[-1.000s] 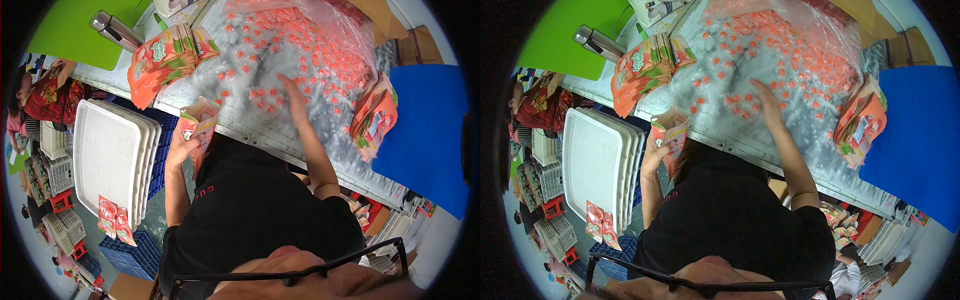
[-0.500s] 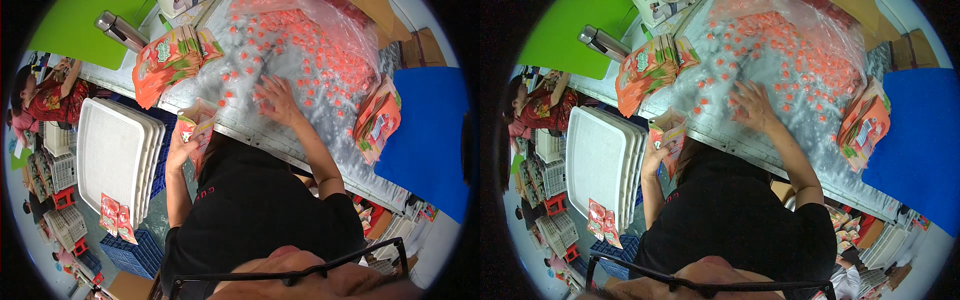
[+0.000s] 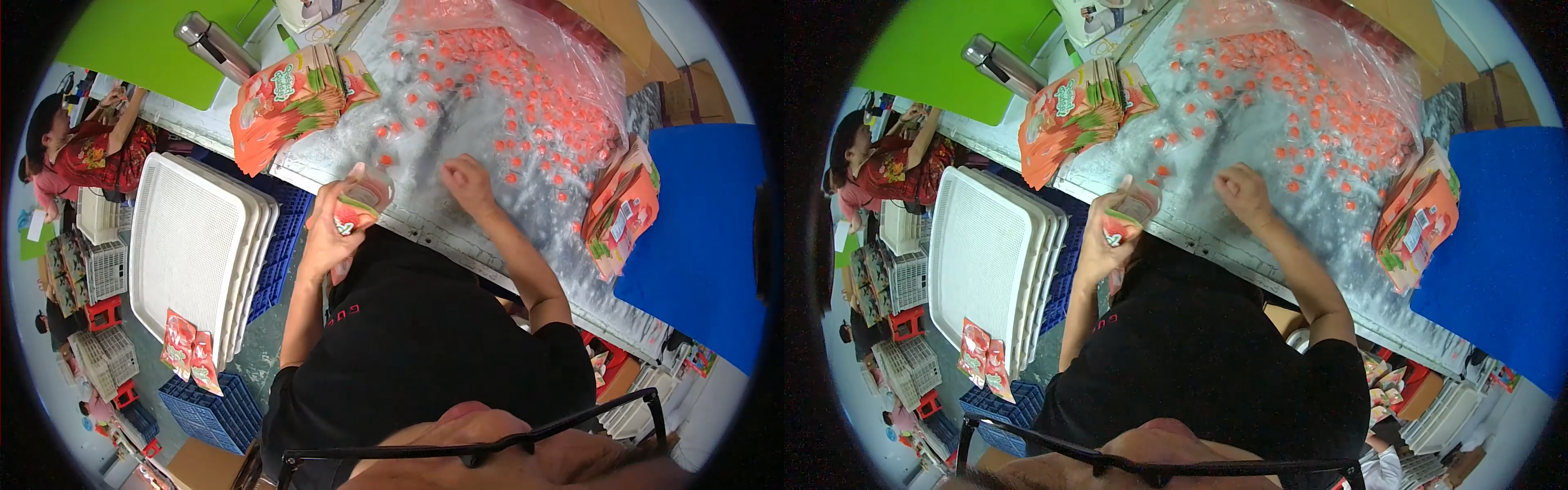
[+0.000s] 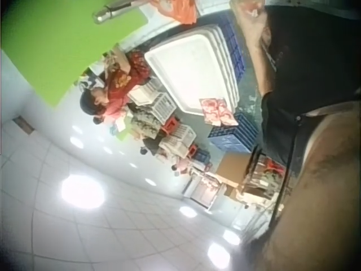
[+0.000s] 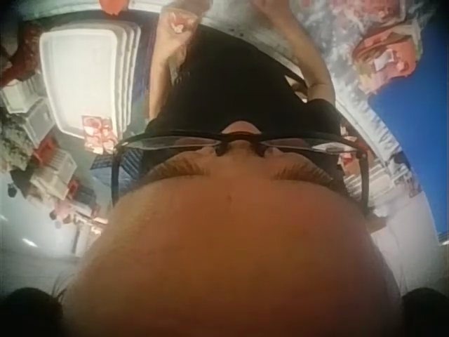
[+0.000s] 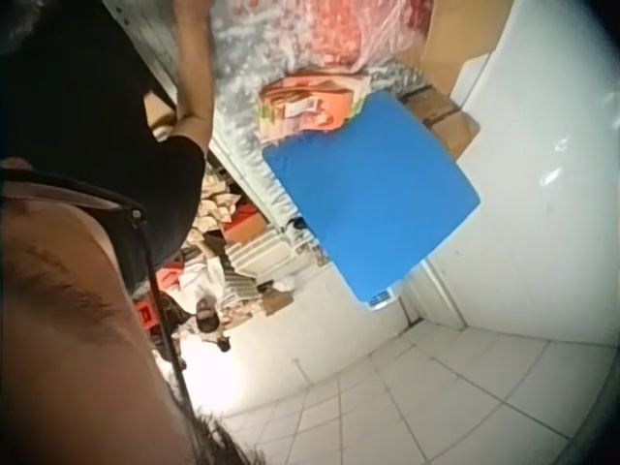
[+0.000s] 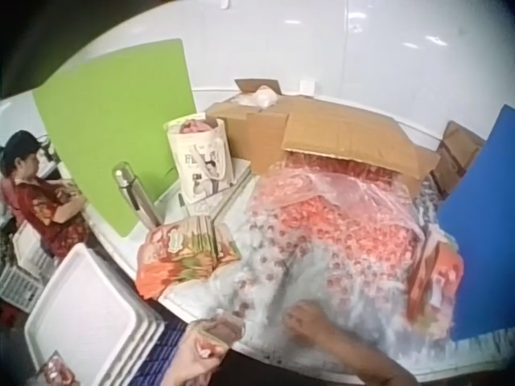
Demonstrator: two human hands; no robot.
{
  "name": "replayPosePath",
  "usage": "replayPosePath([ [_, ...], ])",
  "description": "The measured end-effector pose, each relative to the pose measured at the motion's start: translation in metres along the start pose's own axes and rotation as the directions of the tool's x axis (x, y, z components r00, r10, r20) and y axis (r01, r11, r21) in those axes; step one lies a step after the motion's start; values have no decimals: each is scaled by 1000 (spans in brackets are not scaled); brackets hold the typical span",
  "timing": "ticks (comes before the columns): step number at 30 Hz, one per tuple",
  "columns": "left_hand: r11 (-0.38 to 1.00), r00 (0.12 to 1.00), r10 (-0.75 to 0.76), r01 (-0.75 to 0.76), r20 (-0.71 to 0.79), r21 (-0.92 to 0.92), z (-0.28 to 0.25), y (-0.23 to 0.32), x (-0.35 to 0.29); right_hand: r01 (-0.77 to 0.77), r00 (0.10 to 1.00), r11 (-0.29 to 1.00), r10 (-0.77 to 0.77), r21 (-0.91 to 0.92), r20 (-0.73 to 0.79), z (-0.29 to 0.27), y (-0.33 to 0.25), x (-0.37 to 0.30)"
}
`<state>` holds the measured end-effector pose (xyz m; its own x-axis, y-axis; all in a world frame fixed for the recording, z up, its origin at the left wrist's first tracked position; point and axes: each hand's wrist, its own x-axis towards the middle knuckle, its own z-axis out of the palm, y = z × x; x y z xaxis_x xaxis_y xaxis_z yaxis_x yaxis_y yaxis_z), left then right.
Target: Filling small plastic bags with individual peach-flavored fudge candies on a production line.
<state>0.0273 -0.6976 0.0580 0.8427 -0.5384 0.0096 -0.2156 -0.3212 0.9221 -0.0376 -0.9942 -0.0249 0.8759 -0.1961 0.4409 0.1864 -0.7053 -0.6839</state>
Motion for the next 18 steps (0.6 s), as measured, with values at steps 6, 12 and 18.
replayPosePath([
  [6,928,986,167,-155,-8,339,24,9,1,-244,853,13,479,970,208,11,-83,34],
  [12,919,966,225,-168,-126,358,38,13,7,-218,890,75,424,973,167,25,-120,44],
  [18,918,943,273,-197,-189,344,41,9,6,-189,954,622,300,760,-8,28,-130,46],
])
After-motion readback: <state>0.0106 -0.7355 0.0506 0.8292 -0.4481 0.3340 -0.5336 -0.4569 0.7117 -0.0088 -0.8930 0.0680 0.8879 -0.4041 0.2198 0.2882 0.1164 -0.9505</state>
